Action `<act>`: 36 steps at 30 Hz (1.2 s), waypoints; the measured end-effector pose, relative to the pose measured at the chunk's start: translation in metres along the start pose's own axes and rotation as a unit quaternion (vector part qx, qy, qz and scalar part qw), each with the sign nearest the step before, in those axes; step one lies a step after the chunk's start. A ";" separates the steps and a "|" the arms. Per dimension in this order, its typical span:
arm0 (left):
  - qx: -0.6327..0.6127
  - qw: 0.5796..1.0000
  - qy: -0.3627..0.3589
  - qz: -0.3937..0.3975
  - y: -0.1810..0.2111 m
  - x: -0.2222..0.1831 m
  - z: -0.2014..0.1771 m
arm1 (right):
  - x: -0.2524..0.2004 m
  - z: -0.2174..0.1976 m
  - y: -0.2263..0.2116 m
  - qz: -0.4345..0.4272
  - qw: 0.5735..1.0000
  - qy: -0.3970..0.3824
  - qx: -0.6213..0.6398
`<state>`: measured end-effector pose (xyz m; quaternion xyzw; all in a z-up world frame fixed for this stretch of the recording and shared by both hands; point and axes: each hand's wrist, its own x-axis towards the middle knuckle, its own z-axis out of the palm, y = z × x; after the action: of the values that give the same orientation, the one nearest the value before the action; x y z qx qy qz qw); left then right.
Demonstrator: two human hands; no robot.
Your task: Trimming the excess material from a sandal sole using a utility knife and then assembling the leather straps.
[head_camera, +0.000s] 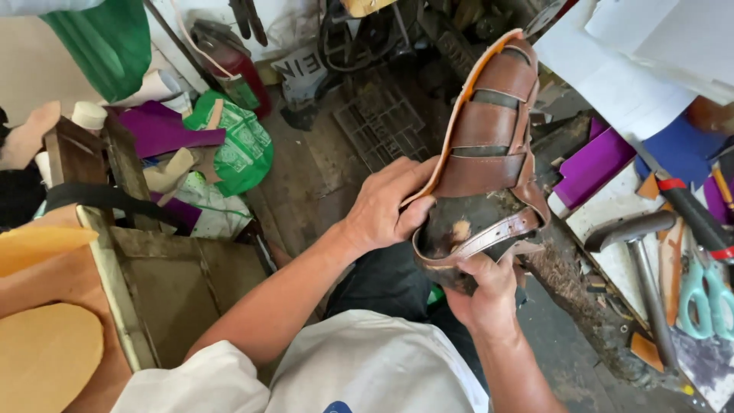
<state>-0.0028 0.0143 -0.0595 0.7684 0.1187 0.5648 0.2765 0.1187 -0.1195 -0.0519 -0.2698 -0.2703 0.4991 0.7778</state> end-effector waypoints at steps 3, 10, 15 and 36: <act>-0.024 0.998 -0.022 -0.060 0.017 0.000 0.002 | -0.009 0.006 0.003 -0.064 0.982 0.145 -0.101; -0.028 0.998 -0.046 -0.040 0.020 0.013 -0.004 | -0.014 0.004 -0.005 -0.039 0.975 0.121 -0.182; 0.008 0.998 -0.043 0.038 -0.007 -0.010 0.008 | -0.017 0.003 -0.011 -0.019 0.967 0.102 -0.234; -0.131 0.940 -0.111 -0.296 0.021 0.049 -0.028 | -0.066 -0.072 -0.004 -0.081 0.812 -0.013 -0.578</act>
<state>-0.0148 0.0294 -0.0023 0.7135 0.2346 0.3787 0.5409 0.1471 -0.1925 -0.1104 -0.6403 -0.5394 0.1899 0.5128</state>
